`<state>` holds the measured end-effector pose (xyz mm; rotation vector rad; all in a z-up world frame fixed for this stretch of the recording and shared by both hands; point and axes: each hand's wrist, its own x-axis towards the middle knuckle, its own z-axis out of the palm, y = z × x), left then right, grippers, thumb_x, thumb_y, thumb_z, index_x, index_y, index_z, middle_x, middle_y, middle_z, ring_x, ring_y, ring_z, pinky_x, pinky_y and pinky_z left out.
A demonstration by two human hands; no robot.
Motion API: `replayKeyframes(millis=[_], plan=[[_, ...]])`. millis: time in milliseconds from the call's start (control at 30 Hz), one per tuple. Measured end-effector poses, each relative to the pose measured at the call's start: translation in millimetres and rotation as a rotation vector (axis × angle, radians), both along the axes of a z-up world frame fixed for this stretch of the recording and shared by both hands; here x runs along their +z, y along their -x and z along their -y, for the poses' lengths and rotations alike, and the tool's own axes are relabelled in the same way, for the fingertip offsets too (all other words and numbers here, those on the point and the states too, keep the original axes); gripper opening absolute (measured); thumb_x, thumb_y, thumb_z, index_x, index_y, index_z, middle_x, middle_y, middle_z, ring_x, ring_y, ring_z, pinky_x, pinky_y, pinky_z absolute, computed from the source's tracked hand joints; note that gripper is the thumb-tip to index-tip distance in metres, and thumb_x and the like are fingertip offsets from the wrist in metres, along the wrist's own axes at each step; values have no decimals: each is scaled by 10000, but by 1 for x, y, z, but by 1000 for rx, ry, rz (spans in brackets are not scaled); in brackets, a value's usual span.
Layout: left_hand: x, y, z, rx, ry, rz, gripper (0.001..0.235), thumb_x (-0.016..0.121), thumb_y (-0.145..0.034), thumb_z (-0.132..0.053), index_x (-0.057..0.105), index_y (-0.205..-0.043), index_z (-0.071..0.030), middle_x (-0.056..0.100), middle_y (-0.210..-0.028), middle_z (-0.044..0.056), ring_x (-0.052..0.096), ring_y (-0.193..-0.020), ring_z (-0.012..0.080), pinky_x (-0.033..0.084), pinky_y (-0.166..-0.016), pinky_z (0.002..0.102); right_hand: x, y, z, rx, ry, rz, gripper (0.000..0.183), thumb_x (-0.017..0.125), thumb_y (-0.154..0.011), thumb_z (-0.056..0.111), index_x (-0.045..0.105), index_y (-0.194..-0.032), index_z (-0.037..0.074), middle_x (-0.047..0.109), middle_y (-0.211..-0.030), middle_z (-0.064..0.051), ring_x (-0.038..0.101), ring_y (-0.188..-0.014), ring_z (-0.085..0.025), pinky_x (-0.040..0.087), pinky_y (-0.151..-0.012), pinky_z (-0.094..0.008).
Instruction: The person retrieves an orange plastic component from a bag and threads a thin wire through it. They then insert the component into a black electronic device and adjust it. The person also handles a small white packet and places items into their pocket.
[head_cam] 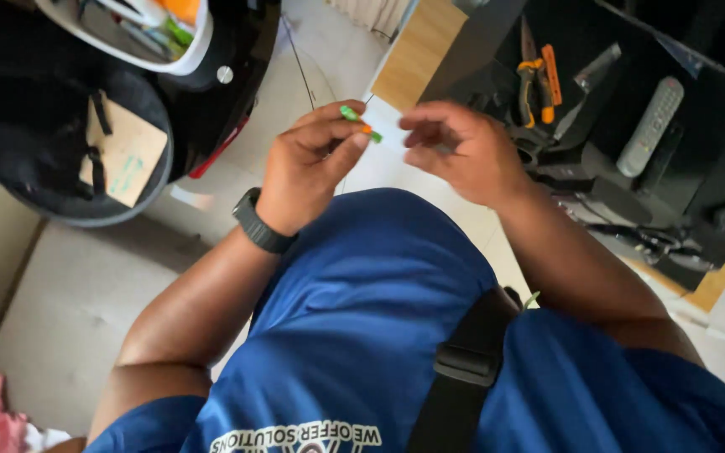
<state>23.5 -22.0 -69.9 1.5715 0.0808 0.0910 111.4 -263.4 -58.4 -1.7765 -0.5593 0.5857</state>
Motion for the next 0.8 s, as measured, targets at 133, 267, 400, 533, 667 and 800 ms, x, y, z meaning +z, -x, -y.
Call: replayKeyframes(millis=[133,267,400,533,667,800], plan=[[-6,-2,18,8,115,93,145,709,-1019,-100,747,-1115,3,660,-1340,139,652,-1201,180,552,-1005,294,9,0,-19,83,-99,160,328,806,-965,35,655,-1256,30,710,-1202,-107,713,-1070,-153,597,-936,-287],[-4,-6,38,-21,125,103,161,703,-1031,-92,740,-1151,9,674,-1329,148,649,-1232,199,536,-1051,324,16,0,-16,14,-50,392,270,842,-951,46,699,-1179,23,719,-1131,-95,729,-1020,-159,603,-885,-284],[3,-9,57,-72,126,66,190,684,-1044,-114,739,-1189,-5,700,-1302,132,675,-1208,197,554,-1042,322,13,-10,5,33,-4,409,322,841,-929,63,689,-1212,37,725,-1123,-82,733,-988,-148,596,-869,-279],[-11,-14,88,23,-93,153,172,706,-1024,-101,749,-1153,4,679,-1294,143,647,-1226,202,548,-993,315,-3,-38,73,-50,59,328,335,809,-950,67,682,-1260,55,733,-1123,-80,718,-986,-152,589,-884,-285],[-21,-13,104,122,-25,-182,174,721,-992,-139,749,-1120,-25,779,-1020,59,711,-945,110,563,-875,253,-53,-97,169,-401,348,557,250,818,-984,78,725,-1214,46,771,-1128,-88,746,-1000,-155,585,-875,-301],[-29,-13,112,100,96,-178,196,693,-1016,-153,717,-1162,-25,767,-1021,43,701,-958,86,558,-885,240,-128,-137,238,-566,397,534,189,789,-918,28,722,-1095,26,784,-1012,-76,760,-897,-144,594,-816,-285]])
